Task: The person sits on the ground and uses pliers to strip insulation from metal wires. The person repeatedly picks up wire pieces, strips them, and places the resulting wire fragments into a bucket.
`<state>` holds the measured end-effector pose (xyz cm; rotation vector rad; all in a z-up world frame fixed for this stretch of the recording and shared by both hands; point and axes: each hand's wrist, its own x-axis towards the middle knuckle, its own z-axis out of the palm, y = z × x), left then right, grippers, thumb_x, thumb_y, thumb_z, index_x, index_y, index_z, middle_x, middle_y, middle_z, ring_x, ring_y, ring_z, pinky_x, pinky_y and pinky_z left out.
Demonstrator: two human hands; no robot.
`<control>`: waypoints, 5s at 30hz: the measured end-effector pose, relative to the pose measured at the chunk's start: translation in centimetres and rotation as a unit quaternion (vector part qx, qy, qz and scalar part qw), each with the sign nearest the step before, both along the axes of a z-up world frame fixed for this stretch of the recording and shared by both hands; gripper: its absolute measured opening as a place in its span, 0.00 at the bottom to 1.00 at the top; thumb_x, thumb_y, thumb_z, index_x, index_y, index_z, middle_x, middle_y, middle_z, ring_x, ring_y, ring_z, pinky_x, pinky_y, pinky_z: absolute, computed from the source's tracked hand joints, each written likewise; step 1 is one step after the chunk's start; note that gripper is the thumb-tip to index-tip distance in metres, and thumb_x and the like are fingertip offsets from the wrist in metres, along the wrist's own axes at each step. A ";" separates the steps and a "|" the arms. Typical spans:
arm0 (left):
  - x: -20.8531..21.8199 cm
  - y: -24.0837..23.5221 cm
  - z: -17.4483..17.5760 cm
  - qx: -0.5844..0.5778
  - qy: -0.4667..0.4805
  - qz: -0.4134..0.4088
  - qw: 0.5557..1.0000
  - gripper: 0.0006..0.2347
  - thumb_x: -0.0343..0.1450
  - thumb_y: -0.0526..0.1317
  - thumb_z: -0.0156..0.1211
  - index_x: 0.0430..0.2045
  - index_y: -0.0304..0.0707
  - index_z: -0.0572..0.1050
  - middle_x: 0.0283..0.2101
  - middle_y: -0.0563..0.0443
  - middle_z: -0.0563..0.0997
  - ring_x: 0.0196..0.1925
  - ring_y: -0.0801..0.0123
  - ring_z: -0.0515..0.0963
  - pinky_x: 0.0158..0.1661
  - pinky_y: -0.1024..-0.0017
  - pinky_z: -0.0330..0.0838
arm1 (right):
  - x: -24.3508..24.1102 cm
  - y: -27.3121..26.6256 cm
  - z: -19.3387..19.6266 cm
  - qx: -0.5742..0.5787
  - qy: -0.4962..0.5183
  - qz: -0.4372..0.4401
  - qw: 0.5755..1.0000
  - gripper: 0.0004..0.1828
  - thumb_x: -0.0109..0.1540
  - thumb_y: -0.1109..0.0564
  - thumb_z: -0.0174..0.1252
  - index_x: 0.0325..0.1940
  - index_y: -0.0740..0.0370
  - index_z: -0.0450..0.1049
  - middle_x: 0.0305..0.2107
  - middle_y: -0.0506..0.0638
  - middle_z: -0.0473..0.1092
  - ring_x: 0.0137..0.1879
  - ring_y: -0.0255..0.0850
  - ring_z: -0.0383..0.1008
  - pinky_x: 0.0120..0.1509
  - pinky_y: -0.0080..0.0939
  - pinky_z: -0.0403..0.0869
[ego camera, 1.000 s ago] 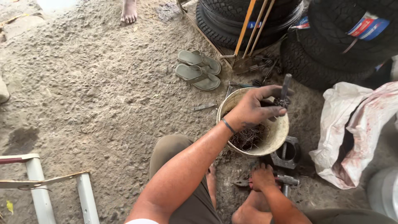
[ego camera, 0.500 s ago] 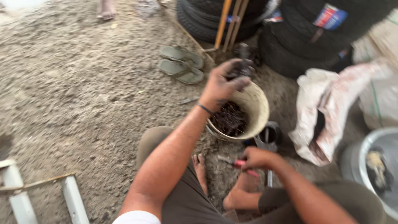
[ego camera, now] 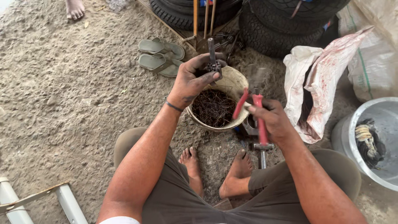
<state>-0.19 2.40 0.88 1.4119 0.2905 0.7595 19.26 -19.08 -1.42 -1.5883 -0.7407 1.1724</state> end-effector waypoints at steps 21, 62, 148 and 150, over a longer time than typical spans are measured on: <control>1.0 -0.4 -0.1 0.089 0.027 -0.053 0.994 0.19 0.73 0.32 0.67 0.60 0.33 0.73 0.57 0.49 0.82 0.58 0.70 0.81 0.60 0.68 0.80 | 0.4 0.2 1.8 -0.016 -0.378 0.001 0.926 0.17 0.63 0.50 0.64 0.37 0.70 0.78 0.23 0.56 0.72 0.28 0.46 0.74 0.35 0.46 0.70; 1.8 -2.5 -1.5 -0.095 -0.022 0.016 0.995 0.16 0.75 0.32 0.66 0.57 0.31 0.74 0.47 0.54 0.82 0.44 0.79 0.79 0.47 0.76 0.80 | -1.2 -0.5 4.0 0.032 -0.549 0.011 0.835 0.16 0.63 0.48 0.68 0.43 0.64 0.81 0.31 0.57 0.72 0.35 0.51 0.73 0.39 0.52 0.71; -0.6 -1.4 0.5 0.144 0.057 -0.108 0.982 0.22 0.74 0.34 0.70 0.64 0.37 0.73 0.61 0.48 0.80 0.64 0.67 0.78 0.66 0.66 0.75 | -0.1 -0.8 6.0 0.015 -0.548 0.105 0.830 0.17 0.59 0.46 0.71 0.43 0.61 0.82 0.33 0.52 0.76 0.35 0.47 0.75 0.43 0.51 0.69; -0.6 -1.4 0.5 0.156 0.058 -0.105 0.981 0.21 0.75 0.34 0.70 0.63 0.38 0.73 0.61 0.48 0.80 0.64 0.67 0.79 0.65 0.66 0.76 | -0.2 -0.7 6.3 -0.003 -0.476 0.099 0.874 0.17 0.59 0.48 0.70 0.42 0.64 0.81 0.32 0.53 0.75 0.34 0.46 0.75 0.39 0.48 0.71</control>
